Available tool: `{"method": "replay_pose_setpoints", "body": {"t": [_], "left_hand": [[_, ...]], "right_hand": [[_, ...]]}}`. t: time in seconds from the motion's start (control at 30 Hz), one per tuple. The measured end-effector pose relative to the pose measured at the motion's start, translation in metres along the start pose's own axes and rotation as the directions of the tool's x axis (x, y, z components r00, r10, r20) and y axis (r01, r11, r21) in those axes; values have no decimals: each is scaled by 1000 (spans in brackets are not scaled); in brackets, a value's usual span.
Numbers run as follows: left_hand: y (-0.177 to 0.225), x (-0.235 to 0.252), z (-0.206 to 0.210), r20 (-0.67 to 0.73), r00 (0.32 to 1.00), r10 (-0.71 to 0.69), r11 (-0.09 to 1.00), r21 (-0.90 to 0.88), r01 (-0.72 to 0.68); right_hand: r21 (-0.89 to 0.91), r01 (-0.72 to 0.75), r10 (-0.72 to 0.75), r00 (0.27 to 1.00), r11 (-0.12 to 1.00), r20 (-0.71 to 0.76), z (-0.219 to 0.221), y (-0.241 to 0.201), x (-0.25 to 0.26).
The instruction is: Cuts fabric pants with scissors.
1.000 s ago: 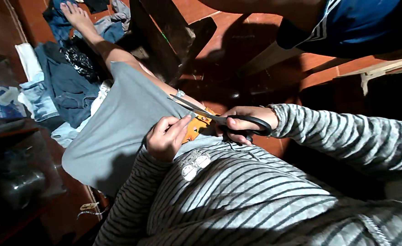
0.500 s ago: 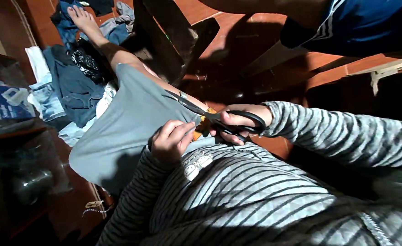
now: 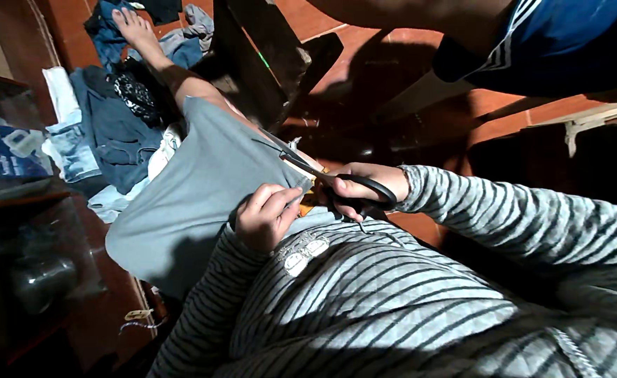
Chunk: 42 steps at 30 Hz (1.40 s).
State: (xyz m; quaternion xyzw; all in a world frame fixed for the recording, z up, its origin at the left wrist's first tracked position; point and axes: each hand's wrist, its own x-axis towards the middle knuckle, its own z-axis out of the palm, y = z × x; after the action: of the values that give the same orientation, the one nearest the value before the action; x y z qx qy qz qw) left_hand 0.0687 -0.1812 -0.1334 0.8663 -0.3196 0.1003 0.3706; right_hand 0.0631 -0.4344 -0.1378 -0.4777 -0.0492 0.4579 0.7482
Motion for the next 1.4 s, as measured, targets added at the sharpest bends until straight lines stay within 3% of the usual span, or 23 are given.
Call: {"method": "replay_pose_setpoints", "body": {"t": [0.23,0.6,0.9,1.4], "left_hand": [[1,0,3,-5,1000,-18,999,-31,17],[0,-2,4,4,1000,-25,999,-37,25],[0,-3,3,24,999,-33,997,-65,34],[-1,-4,4,-41,999,-8,997,-79,5]], "right_hand": [[-78,-28,24,999,997,-46,8,-8,1],[9,-40,41,991,999,-131,7,-3,1],[19,-44,46,994,999,-101,1,-4,7],[-138,-120,102,986,983,-134,-8,-25,26]]}}
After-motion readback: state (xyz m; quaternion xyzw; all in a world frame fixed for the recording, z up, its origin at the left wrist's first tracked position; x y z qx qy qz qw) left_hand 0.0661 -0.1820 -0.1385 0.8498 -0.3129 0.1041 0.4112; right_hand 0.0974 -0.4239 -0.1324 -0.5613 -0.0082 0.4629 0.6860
